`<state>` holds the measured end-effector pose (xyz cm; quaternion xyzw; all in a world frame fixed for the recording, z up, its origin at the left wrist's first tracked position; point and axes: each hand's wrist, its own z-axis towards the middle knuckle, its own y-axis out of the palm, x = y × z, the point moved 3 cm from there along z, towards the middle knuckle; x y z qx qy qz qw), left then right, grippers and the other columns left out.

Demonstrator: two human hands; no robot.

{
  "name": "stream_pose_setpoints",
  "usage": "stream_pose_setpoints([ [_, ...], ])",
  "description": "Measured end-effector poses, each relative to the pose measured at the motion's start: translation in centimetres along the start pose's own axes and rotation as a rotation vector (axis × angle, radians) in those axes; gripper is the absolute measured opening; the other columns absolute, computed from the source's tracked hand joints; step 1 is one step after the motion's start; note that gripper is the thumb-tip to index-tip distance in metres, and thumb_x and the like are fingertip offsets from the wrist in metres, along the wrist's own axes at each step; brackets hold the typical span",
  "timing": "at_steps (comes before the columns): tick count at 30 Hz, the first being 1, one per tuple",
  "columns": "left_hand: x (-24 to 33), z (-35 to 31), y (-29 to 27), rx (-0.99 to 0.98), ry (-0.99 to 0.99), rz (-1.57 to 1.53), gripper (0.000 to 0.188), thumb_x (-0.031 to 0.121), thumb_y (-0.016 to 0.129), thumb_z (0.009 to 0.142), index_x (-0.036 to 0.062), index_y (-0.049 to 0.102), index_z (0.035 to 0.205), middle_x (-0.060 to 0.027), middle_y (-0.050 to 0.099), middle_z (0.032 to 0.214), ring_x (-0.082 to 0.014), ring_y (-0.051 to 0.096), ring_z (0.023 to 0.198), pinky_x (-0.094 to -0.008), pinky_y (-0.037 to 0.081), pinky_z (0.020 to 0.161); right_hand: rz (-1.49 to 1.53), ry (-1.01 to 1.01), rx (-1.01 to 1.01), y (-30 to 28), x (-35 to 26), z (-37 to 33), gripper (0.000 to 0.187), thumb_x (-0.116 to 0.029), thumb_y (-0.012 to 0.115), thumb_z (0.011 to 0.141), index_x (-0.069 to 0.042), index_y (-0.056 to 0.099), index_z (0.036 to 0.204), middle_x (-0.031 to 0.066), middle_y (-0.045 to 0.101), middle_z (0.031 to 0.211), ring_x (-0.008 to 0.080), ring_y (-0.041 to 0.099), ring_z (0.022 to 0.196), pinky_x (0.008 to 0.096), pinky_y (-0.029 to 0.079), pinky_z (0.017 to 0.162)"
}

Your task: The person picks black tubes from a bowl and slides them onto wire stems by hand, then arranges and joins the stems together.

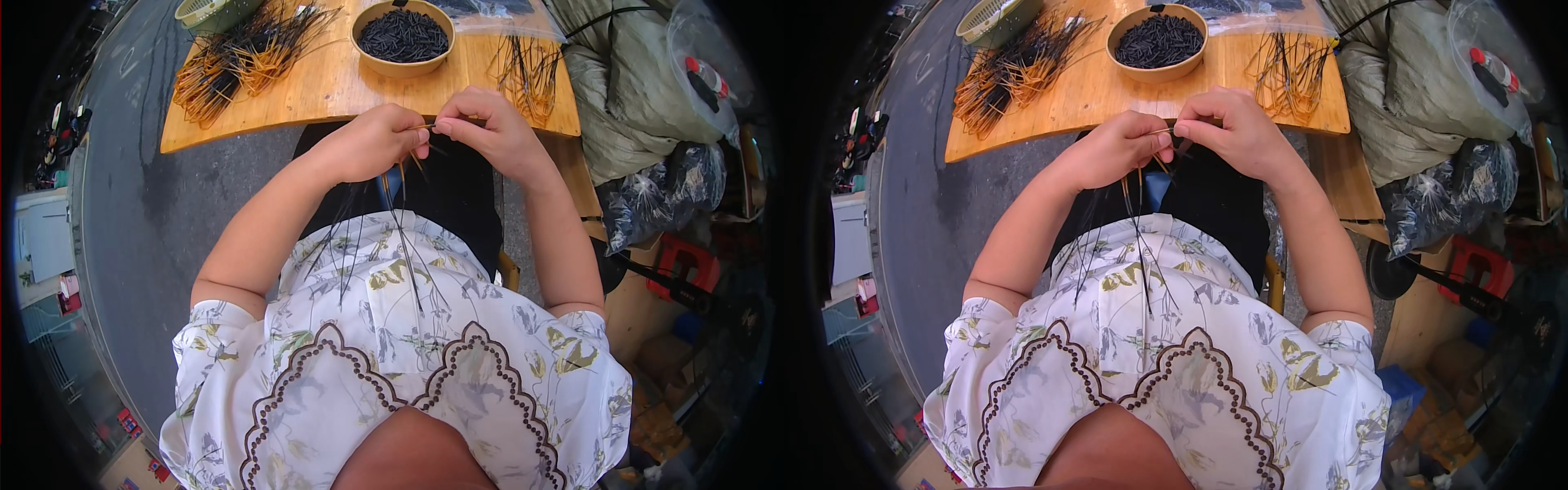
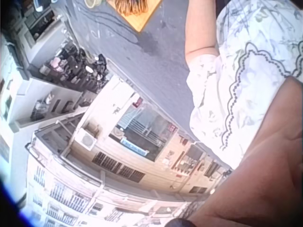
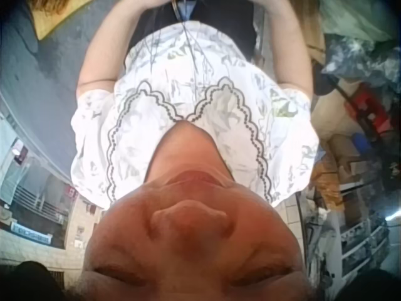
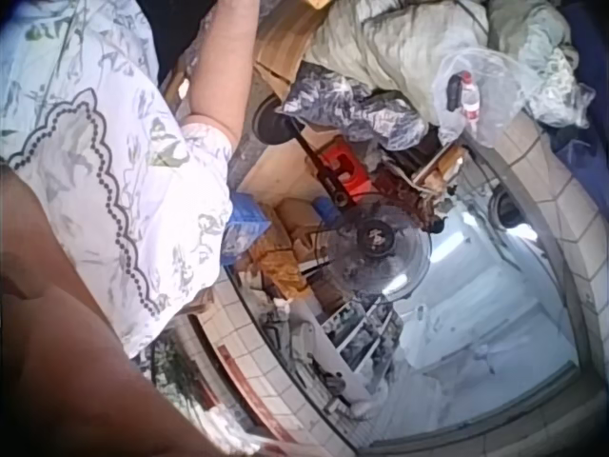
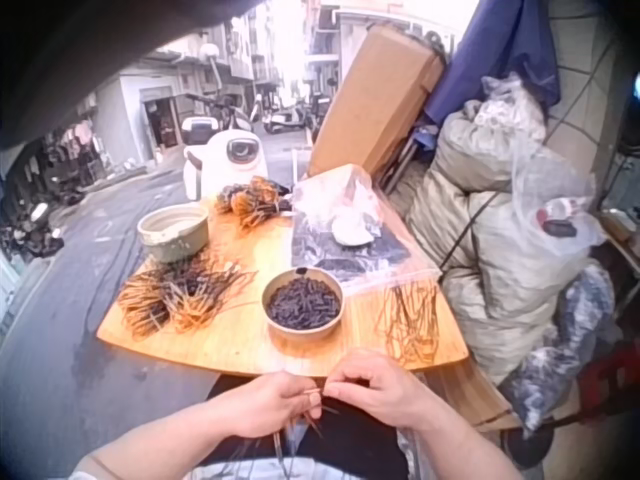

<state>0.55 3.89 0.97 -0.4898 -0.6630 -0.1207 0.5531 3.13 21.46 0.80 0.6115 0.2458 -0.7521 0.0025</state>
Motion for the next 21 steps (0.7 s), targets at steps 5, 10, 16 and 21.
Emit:
stream_pose_setpoints([
  [5, 0.57, -0.24, 0.06, -0.006, -0.009, 0.11, 0.028, 0.02, 0.048, 0.093, -0.0007, 0.062, 0.081, -0.0094, 0.058, 0.068, -0.0182, 0.056, 0.064, -0.032, 0.046, 0.062, -0.056, -0.022, 0.006, 0.12, -0.26, -0.05, 0.009, -0.009, 0.063, 0.082, -0.001, 0.062, 0.079, 0.0036, 0.058, 0.076, 0.0132, 0.054, 0.074, 0.0258, 0.042, 0.068],
  [10, 0.8, -0.29, 0.13, -0.029, -0.007, 0.113, 0.028, 0.02, 0.047, 0.093, -0.0012, 0.061, 0.08, -0.0093, 0.058, 0.068, -0.0186, 0.057, 0.064, -0.0326, 0.046, 0.062, -0.111, -0.099, 0.013, 0.22, -0.61, 0.04, 0.005, -0.006, 0.063, 0.079, -0.002, 0.06, 0.076, 0.003, 0.057, 0.077, 0.0144, 0.052, 0.079, 0.0261, 0.041, 0.072],
  [16, 0.28, 0.03, 0.45, -0.036, 0.012, 0.09, 0.028, 0.02, 0.048, 0.093, -0.001, 0.061, 0.08, -0.0093, 0.058, 0.068, -0.0188, 0.056, 0.063, -0.0328, 0.046, 0.063, -0.105, -0.162, 0.016, 0.53, -0.05, 0.03, 0.006, -0.005, 0.063, 0.078, -0.003, 0.059, 0.076, 0.0024, 0.055, 0.077, 0.0148, 0.051, 0.08, 0.026, 0.04, 0.073],
  [21, 0.88, -0.25, 0.1, -0.001, 0.0, 0.085, 0.029, 0.02, 0.047, 0.093, -0.001, 0.062, 0.08, -0.01, 0.058, 0.067, -0.0192, 0.056, 0.064, -0.0327, 0.046, 0.063, 0.084, -0.028, 0.084, 0.62, -0.16, -0.2, 0.007, -0.009, 0.061, 0.084, -0.002, 0.061, 0.081, 0.0001, 0.052, 0.075, 0.0101, 0.049, 0.076, 0.0234, 0.039, 0.069],
])
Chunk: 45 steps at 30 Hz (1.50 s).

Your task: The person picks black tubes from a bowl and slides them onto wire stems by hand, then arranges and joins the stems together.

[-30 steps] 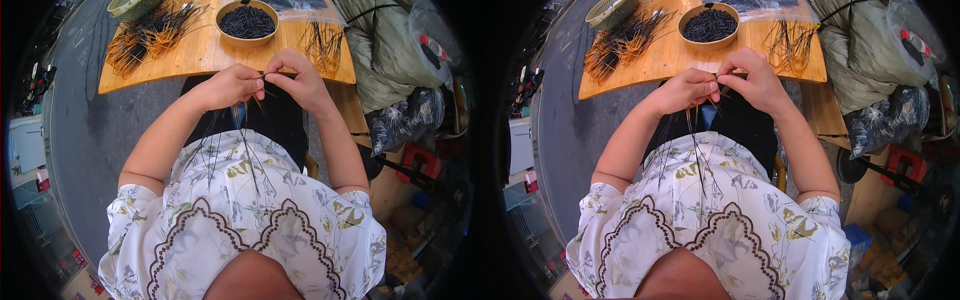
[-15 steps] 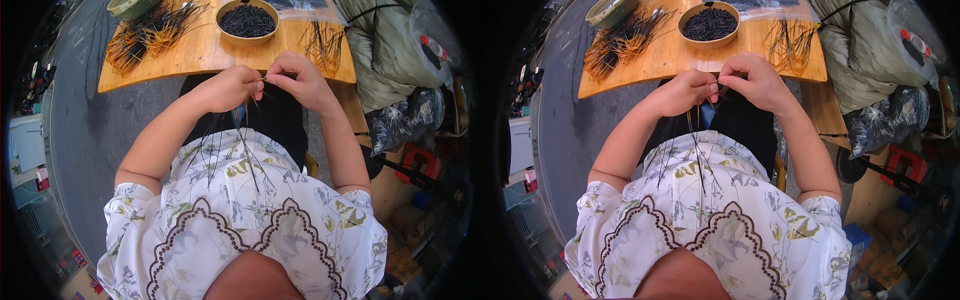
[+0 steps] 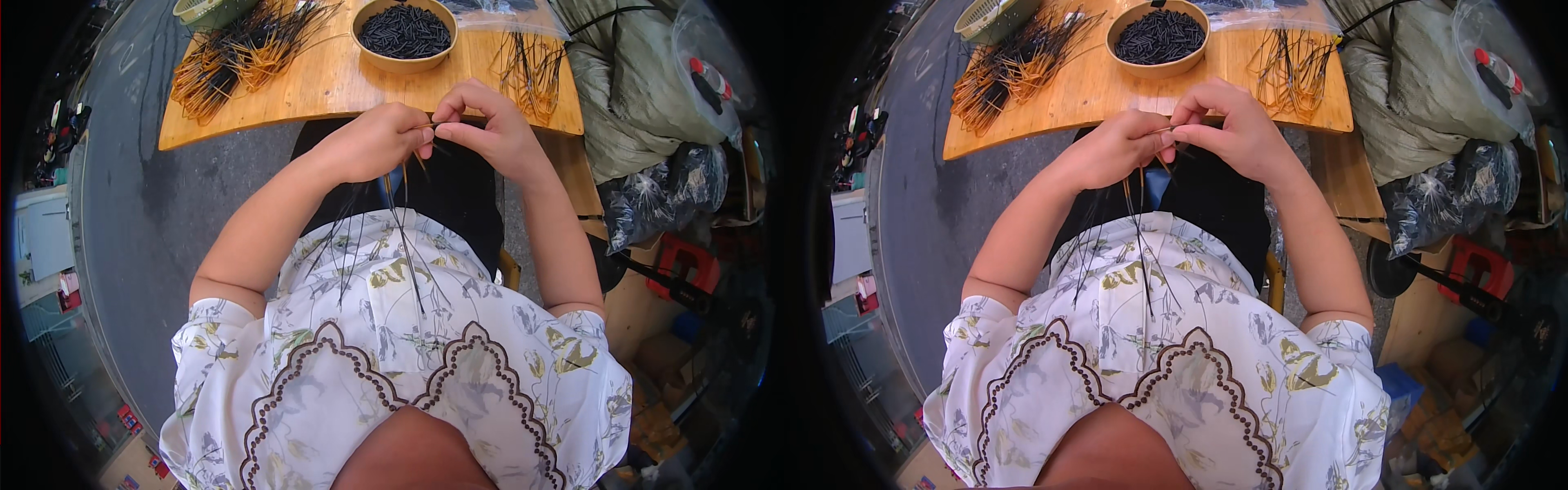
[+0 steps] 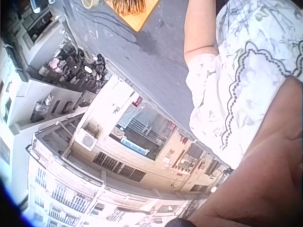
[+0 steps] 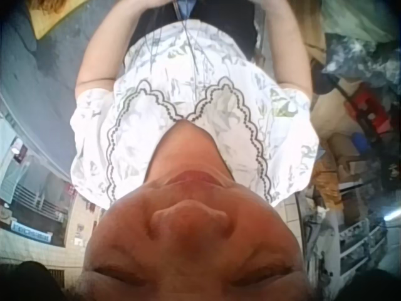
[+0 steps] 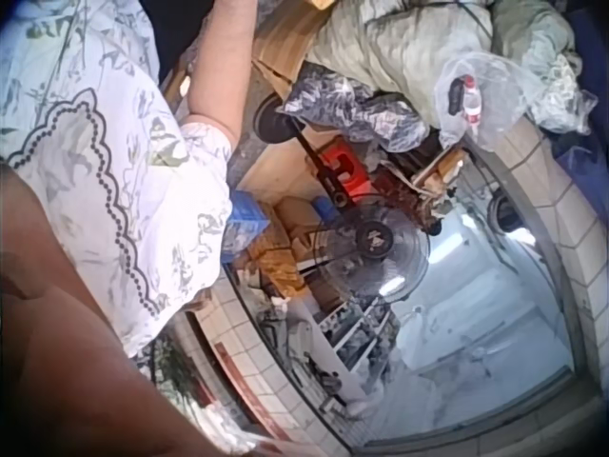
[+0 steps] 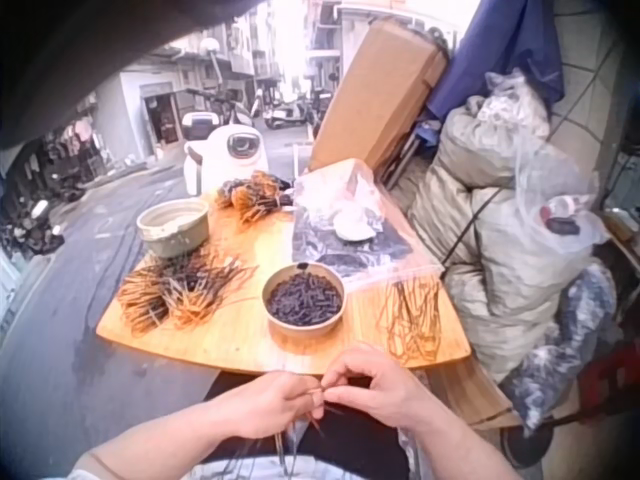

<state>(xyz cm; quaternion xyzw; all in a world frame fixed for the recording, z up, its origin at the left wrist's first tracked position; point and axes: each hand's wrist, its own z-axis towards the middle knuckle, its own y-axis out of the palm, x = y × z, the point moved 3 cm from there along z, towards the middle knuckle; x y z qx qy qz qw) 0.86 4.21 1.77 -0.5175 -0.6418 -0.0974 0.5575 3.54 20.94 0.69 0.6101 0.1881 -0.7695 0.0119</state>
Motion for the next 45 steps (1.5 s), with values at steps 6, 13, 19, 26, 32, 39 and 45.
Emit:
stream_pose_setpoints([
  [6, 0.1, 0.0, -0.3, -0.004, -0.004, 0.078, 0.028, 0.019, 0.046, 0.093, -0.0009, 0.061, 0.08, -0.0101, 0.059, 0.069, -0.0189, 0.057, 0.065, -0.0326, 0.046, 0.063, 0.155, 0.185, -0.201, -1.0, 0.6, 0.3, 0.025, -0.02, 0.052, 0.093, 0.0, 0.063, 0.083, -0.0013, 0.053, 0.071, 0.0067, 0.047, 0.069, 0.0212, 0.038, 0.064],
  [13, -0.5, 0.2, 0.2, -0.006, 0.002, 0.029, 0.028, 0.019, 0.046, 0.093, -0.0008, 0.061, 0.08, -0.0081, 0.058, 0.069, -0.0176, 0.055, 0.06, -0.0313, 0.045, 0.059, 0.167, 0.234, -0.245, -0.2, 1.6, 0.4, 0.017, -0.014, 0.056, 0.084, 0.0, 0.064, 0.077, -0.0011, 0.055, 0.065, 0.0061, 0.048, 0.063, 0.0216, 0.038, 0.058],
  [19, -1.0, 0.3, 0.5, -0.05, -0.023, 0.039, 0.026, 0.021, 0.049, 0.095, 0.0007, 0.059, 0.083, -0.0026, 0.055, 0.068, -0.0122, 0.05, 0.063, -0.0272, 0.042, 0.058, 0.147, 0.236, -0.222, -0.4, 0.6, 0.3, 0.013, -0.012, 0.063, 0.083, -0.001, 0.064, 0.076, -0.0011, 0.055, 0.073, 0.0069, 0.051, 0.071, 0.0209, 0.039, 0.062],
  [26, -0.3, 0.2, 0.9, -0.025, 0.061, 0.052, 0.027, 0.02, 0.048, 0.092, -0.0004, 0.062, 0.081, -0.0108, 0.06, 0.07, -0.0223, 0.057, 0.067, -0.0338, 0.046, 0.067, 0.047, 0.095, -0.196, -0.2, 0.6, 0.2, 0.009, -0.008, 0.065, 0.08, -0.001, 0.064, 0.076, 0.0013, 0.057, 0.076, 0.009, 0.052, 0.074, 0.0232, 0.041, 0.067],
  [32, -1.2, 0.6, 0.9, -0.022, 0.054, 0.012, 0.024, 0.018, 0.049, 0.091, -0.0007, 0.062, 0.082, -0.0101, 0.061, 0.071, -0.0198, 0.057, 0.065, -0.0325, 0.046, 0.063, -0.009, 0.036, -0.155, 0.1, 0.6, 0.3, 0.006, -0.007, 0.066, 0.077, -0.002, 0.062, 0.075, 0.0014, 0.059, 0.074, 0.0118, 0.052, 0.079, 0.0252, 0.04, 0.073],
  [39, -1.5, 1.3, 0.1, 0.001, 0.075, -0.128, 0.029, 0.023, 0.049, 0.095, 0.0004, 0.062, 0.081, -0.0036, 0.055, 0.065, -0.0129, 0.051, 0.059, -0.0278, 0.042, 0.056, -0.258, -0.13, 0.026, -0.1, -0.7, 0.6, 0.01, -0.007, 0.068, 0.075, -0.002, 0.063, 0.083, 0.0045, 0.061, 0.089, 0.0144, 0.052, 0.088, 0.028, 0.041, 0.081],
  [45, -1.8, 0.4, -5.7, 0.246, 0.102, -0.687, 0.024, 0.023, 0.05, 0.096, 0.0035, 0.062, 0.089, 0.0057, 0.043, 0.06, -0.0021, 0.036, 0.051, -0.0171, 0.028, 0.046, -0.507, -0.439, 0.835, -4.2, -6.5, -1.8, 0.023, 0.001, 0.065, 0.078, 0.0, 0.061, 0.1, 0.0097, 0.055, 0.111, 0.0143, 0.052, 0.092, 0.0262, 0.041, 0.083],
])
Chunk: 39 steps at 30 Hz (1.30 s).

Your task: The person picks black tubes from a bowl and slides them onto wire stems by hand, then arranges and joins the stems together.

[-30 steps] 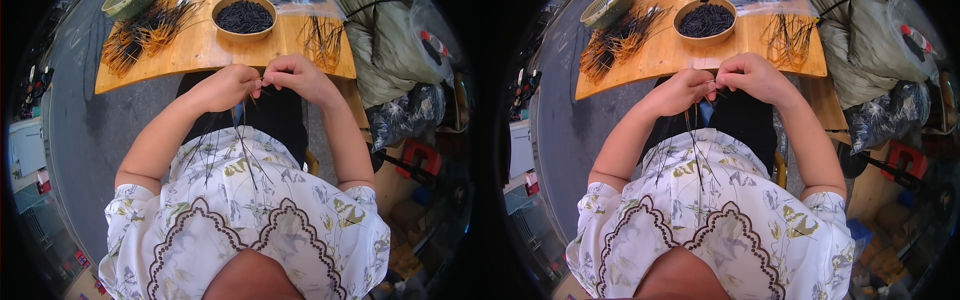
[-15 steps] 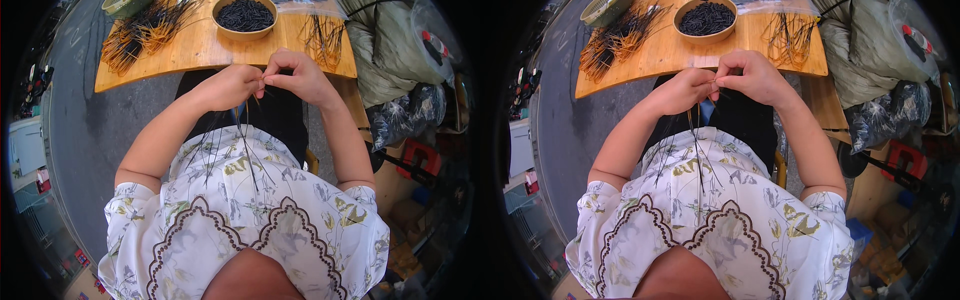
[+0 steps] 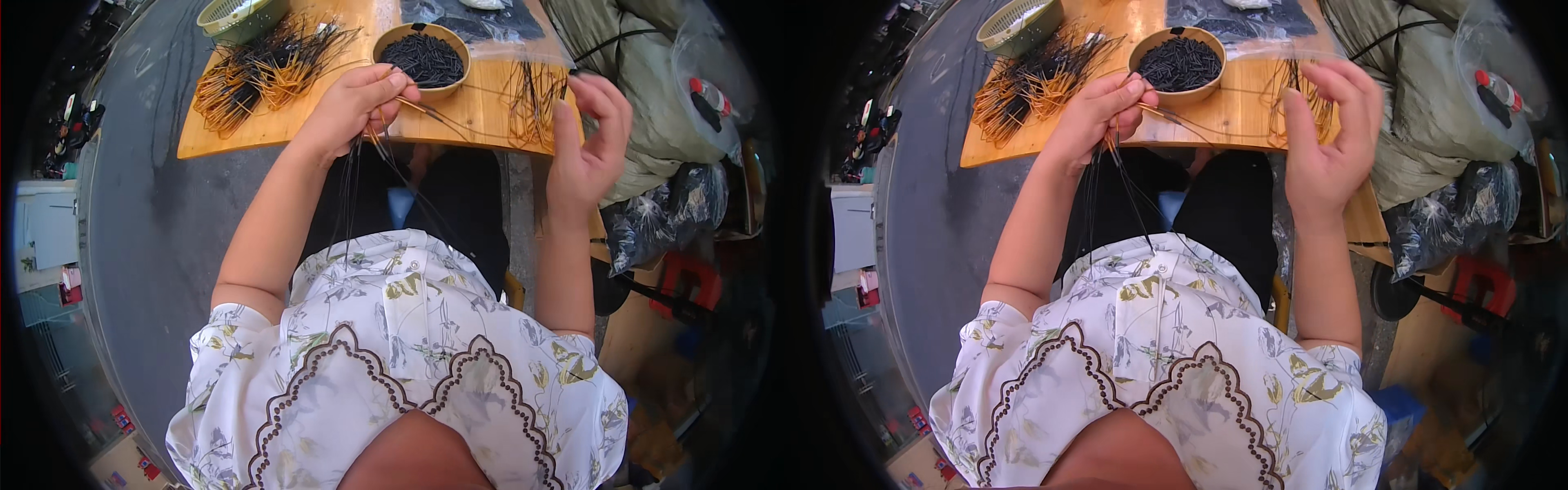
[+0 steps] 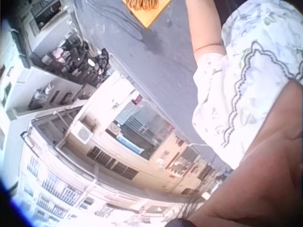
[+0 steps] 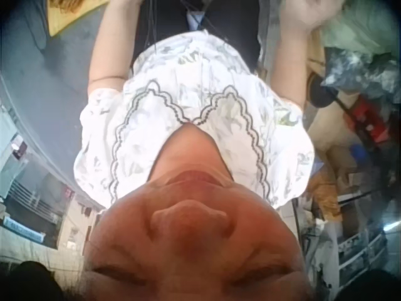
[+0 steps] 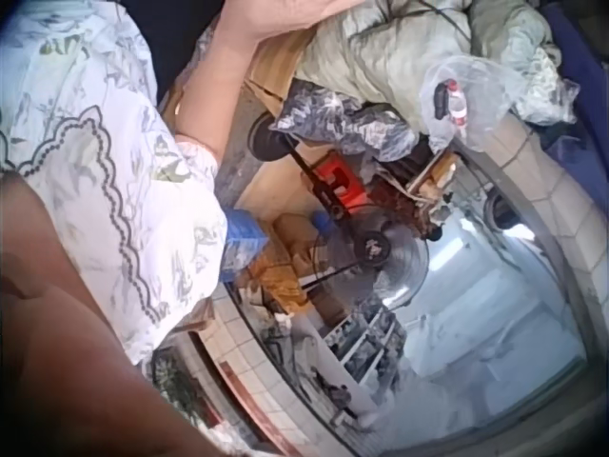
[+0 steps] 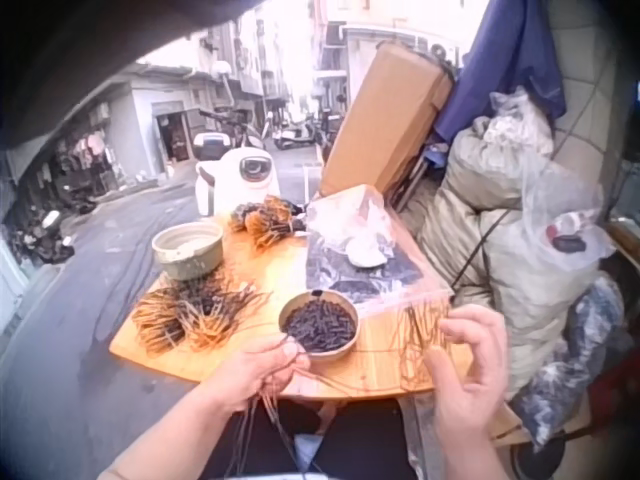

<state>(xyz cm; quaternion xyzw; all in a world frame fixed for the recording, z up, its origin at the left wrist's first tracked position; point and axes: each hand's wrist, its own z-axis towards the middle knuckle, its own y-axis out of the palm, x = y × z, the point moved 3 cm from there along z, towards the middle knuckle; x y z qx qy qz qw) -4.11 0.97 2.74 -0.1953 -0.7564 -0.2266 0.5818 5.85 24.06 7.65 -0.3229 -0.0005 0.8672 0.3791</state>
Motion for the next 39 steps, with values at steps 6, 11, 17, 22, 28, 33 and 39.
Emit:
stream_pose_setpoints([
  [6, -0.4, 1.7, -0.5, 0.032, 0.192, -0.62, 0.027, 0.022, 0.048, 0.096, -0.0013, 0.055, 0.108, 0.0056, 0.042, 0.061, -0.0029, 0.037, 0.051, -0.0171, 0.029, 0.046, 0.342, 0.333, -0.59, 5.6, -1.3, -8.3, 0.061, 0.004, 0.07, 0.073, 0.001, 0.047, 0.128, 0.0074, 0.051, 0.102, 0.01, 0.048, 0.073, 0.0223, 0.041, 0.069],
  [11, -1.7, 1.1, 1.5, 0.372, 0.322, -0.709, 0.032, 0.023, 0.044, 0.099, -0.0033, 0.051, 0.115, 0.0042, 0.038, 0.063, -0.005, 0.034, 0.053, -0.0195, 0.031, 0.049, 0.87, 0.739, -0.495, 11.4, -3.8, -11.0, 0.078, 0.009, 0.067, 0.073, -0.001, 0.028, 0.14, 0.0055, 0.044, 0.112, 0.0054, 0.049, 0.077, 0.0191, 0.042, 0.07],
  [17, -2.2, -1.2, -0.7, 0.653, 0.548, -0.366, 0.025, 0.02, 0.042, 0.099, -0.0019, 0.054, 0.106, 0.0029, 0.044, 0.068, -0.0042, 0.038, 0.059, -0.0191, 0.035, 0.053, 1.233, 0.894, -0.111, 14.9, -4.8, -7.0, 0.036, 0.003, 0.063, 0.083, -0.002, 0.051, 0.116, 0.0004, 0.056, 0.087, 0.007, 0.052, 0.076, 0.0206, 0.044, 0.069],
  [22, -1.2, -2.2, -4.5, 0.793, 0.581, -0.133, 0.021, 0.017, 0.045, 0.097, 0.0006, 0.052, 0.108, 0.0008, 0.05, 0.079, -0.0039, 0.044, 0.066, -0.0188, 0.037, 0.056, 1.289, 0.827, -0.118, 20.7, -2.7, -4.8, 0.007, -0.003, 0.062, 0.087, -0.001, 0.058, 0.092, 0.002, 0.057, 0.081, 0.0074, 0.051, 0.068, 0.021, 0.041, 0.064],
  [28, 2.6, -2.0, -13.5, 0.789, 0.439, 0.053, 0.026, 0.013, 0.057, 0.09, 0.0009, 0.052, 0.112, -0.0042, 0.062, 0.09, -0.0075, 0.058, 0.076, -0.0206, 0.046, 0.059, 1.194, 1.013, -0.372, 29.9, -0.5, 1.1, 0.007, -0.006, 0.063, 0.086, -0.001, 0.059, 0.087, 0.0011, 0.057, 0.071, 0.0081, 0.052, 0.06, 0.0217, 0.044, 0.059],
  [33, 2.8, -2.2, -17.4, 0.989, -0.077, 0.757, 0.037, 0.015, 0.061, 0.087, 0.001, 0.055, 0.12, -0.0108, 0.065, 0.098, -0.0159, 0.065, 0.08, -0.026, 0.049, 0.067, 0.911, 1.188, -0.622, 35.7, 3.9, 0.3, 0.008, -0.008, 0.066, 0.084, -0.004, 0.059, 0.081, 0.0018, 0.058, 0.07, 0.0095, 0.052, 0.055, 0.023, 0.044, 0.05],
  [39, 2.6, -1.7, -14.2, 0.789, 0.509, 1.45, 0.019, 0.018, 0.065, 0.08, 0.0087, 0.07, 0.095, -0.0028, 0.065, 0.104, -0.025, 0.054, 0.098, -0.0364, 0.045, 0.081, 0.864, 1.237, -0.617, 35.6, 4.6, -0.8, 0.012, -0.009, 0.067, 0.083, -0.003, 0.057, 0.083, 0.0032, 0.058, 0.071, 0.011, 0.053, 0.056, 0.0237, 0.046, 0.05],
])
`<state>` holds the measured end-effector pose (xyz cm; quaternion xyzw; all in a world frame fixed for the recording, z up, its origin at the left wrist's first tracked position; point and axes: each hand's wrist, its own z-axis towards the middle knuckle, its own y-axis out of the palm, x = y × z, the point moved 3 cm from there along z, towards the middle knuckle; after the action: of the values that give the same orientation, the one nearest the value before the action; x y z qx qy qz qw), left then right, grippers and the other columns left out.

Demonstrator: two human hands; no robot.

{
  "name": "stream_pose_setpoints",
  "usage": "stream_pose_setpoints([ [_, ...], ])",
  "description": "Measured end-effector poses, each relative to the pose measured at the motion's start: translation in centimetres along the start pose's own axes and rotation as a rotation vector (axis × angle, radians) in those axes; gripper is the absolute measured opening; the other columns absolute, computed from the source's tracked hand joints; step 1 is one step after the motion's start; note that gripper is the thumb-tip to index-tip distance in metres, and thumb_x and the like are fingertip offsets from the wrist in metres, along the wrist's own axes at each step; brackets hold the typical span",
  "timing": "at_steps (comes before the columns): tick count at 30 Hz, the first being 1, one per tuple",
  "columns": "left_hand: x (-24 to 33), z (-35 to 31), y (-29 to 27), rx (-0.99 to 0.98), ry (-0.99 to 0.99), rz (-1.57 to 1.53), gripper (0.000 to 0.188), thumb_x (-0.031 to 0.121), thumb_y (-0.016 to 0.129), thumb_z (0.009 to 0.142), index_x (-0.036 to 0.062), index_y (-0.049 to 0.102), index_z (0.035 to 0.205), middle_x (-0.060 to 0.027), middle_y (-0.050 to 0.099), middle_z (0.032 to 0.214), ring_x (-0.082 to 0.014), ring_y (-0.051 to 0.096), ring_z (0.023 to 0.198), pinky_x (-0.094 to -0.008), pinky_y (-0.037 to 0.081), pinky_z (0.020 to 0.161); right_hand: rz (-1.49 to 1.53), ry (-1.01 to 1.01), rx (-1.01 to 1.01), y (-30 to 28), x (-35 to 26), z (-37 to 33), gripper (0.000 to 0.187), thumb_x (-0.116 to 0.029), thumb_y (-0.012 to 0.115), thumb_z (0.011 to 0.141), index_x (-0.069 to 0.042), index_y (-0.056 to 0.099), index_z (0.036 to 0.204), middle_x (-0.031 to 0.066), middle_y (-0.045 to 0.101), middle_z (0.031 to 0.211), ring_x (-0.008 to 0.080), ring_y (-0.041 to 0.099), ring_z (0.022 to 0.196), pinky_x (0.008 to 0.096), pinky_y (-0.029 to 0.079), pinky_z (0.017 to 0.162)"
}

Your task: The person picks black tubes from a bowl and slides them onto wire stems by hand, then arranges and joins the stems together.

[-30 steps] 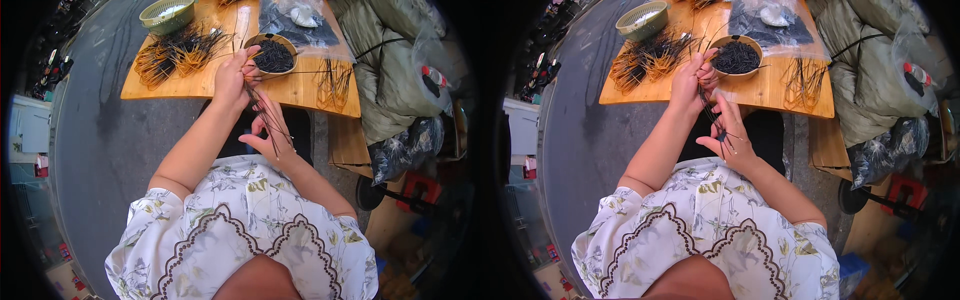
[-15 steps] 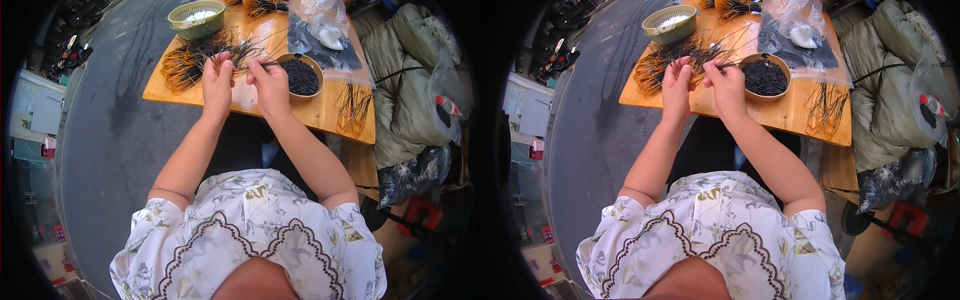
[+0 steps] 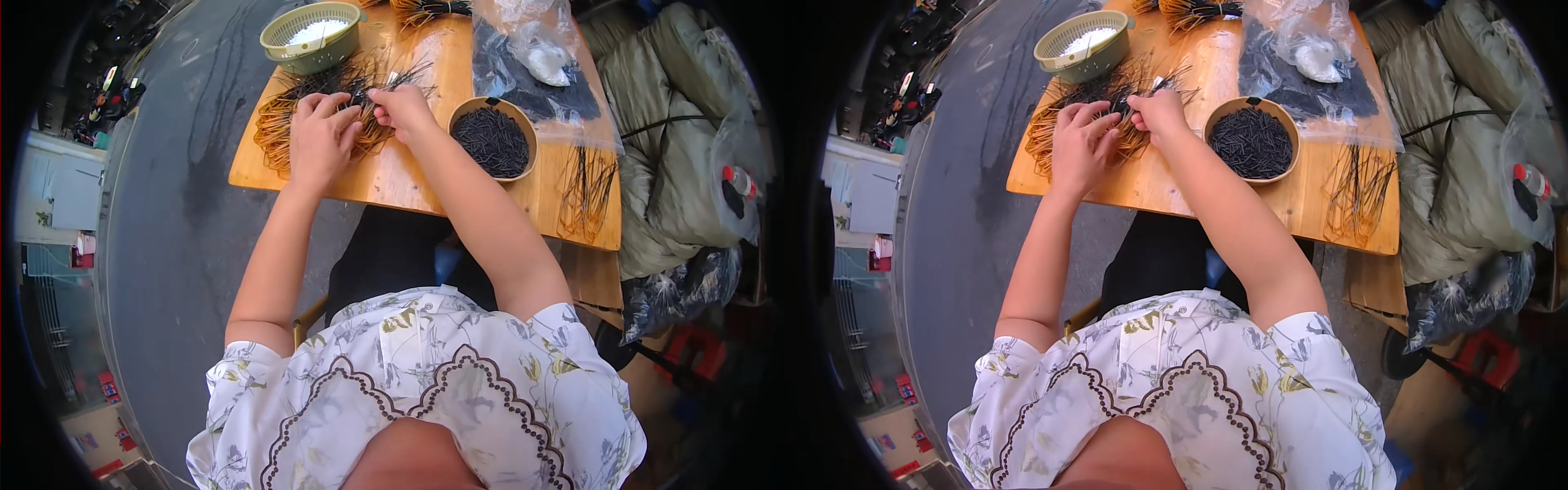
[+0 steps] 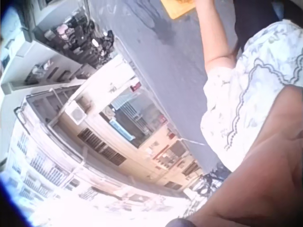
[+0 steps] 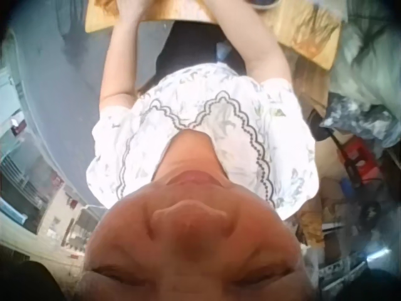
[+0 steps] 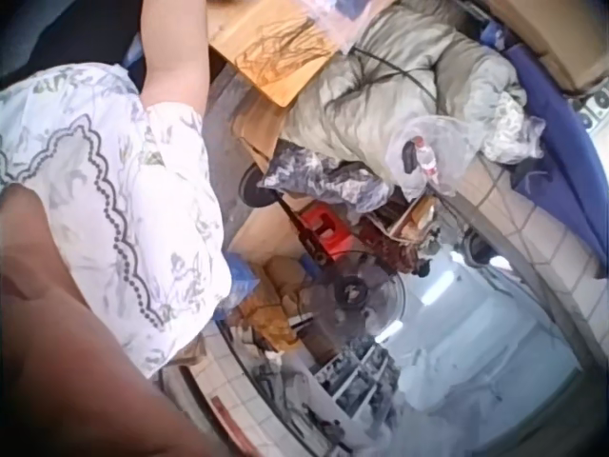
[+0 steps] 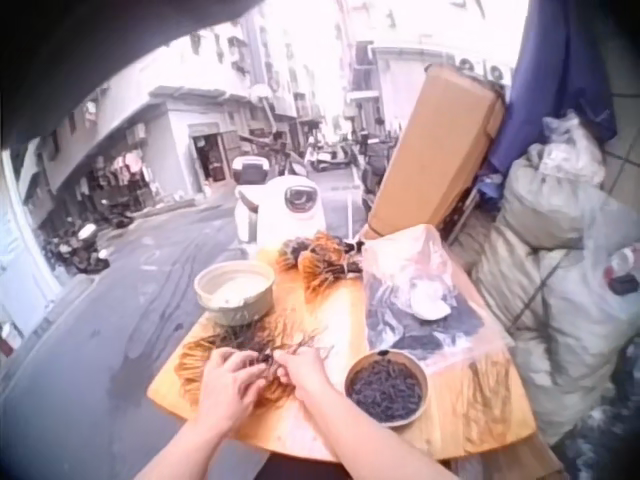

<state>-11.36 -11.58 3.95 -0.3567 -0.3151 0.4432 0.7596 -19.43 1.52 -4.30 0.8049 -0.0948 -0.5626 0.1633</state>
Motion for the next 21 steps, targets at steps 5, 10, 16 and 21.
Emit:
stream_pose_setpoints([
  [5, 0.4, -0.4, 1.9, -0.095, 0.107, 0.065, 0.019, 0.016, 0.066, 0.078, 0.0063, 0.07, 0.093, -0.003, 0.067, 0.1, -0.0251, 0.055, 0.098, -0.0381, 0.043, 0.083, -0.273, -0.69, 0.31, -1.3, 1.3, -7.2, 0.029, -0.01, 0.065, 0.084, 0.006, 0.055, 0.107, 0.0079, 0.058, 0.088, 0.0128, 0.057, 0.072, 0.0226, 0.047, 0.062],
  [10, 0.8, -0.6, 0.6, -0.072, 0.112, 0.056, 0.02, 0.015, 0.065, 0.081, 0.0049, 0.068, 0.099, -0.0056, 0.067, 0.102, -0.0264, 0.053, 0.102, -0.0374, 0.041, 0.088, -0.547, -0.977, 0.161, -9.7, -4.0, -22.7, 0.016, 0.004, 0.06, 0.082, 0.0, 0.062, 0.097, 0.008, 0.057, 0.09, 0.013, 0.054, 0.074, 0.0238, 0.043, 0.066],
  [16, 11.2, -1.7, -1.0, 0.052, 0.263, -0.456, 0.012, -0.001, 0.061, 0.079, 0.0006, 0.065, 0.09, -0.0096, 0.064, 0.09, -0.027, 0.055, 0.089, -0.0369, 0.042, 0.081, -0.792, -0.622, 0.707, -26.6, -4.5, -29.2, 0.018, -0.003, 0.063, 0.081, 0.0, 0.065, 0.099, 0.0035, 0.053, 0.094, 0.0087, 0.048, 0.071, 0.0207, 0.038, 0.064],
  [21, 24.9, -3.4, 4.5, -0.333, 0.572, -0.681, 0.04, 0.013, 0.068, 0.077, 0.0076, 0.059, 0.116, -0.0114, 0.055, 0.122, -0.034, 0.047, 0.115, -0.0414, 0.039, 0.095, -1.131, -0.5, 0.584, -26.7, -5.5, -28.9, 0.029, -0.007, 0.07, 0.074, -0.001, 0.064, 0.102, 0.0067, 0.05, 0.098, 0.0147, 0.051, 0.071, 0.0247, 0.043, 0.066],
])
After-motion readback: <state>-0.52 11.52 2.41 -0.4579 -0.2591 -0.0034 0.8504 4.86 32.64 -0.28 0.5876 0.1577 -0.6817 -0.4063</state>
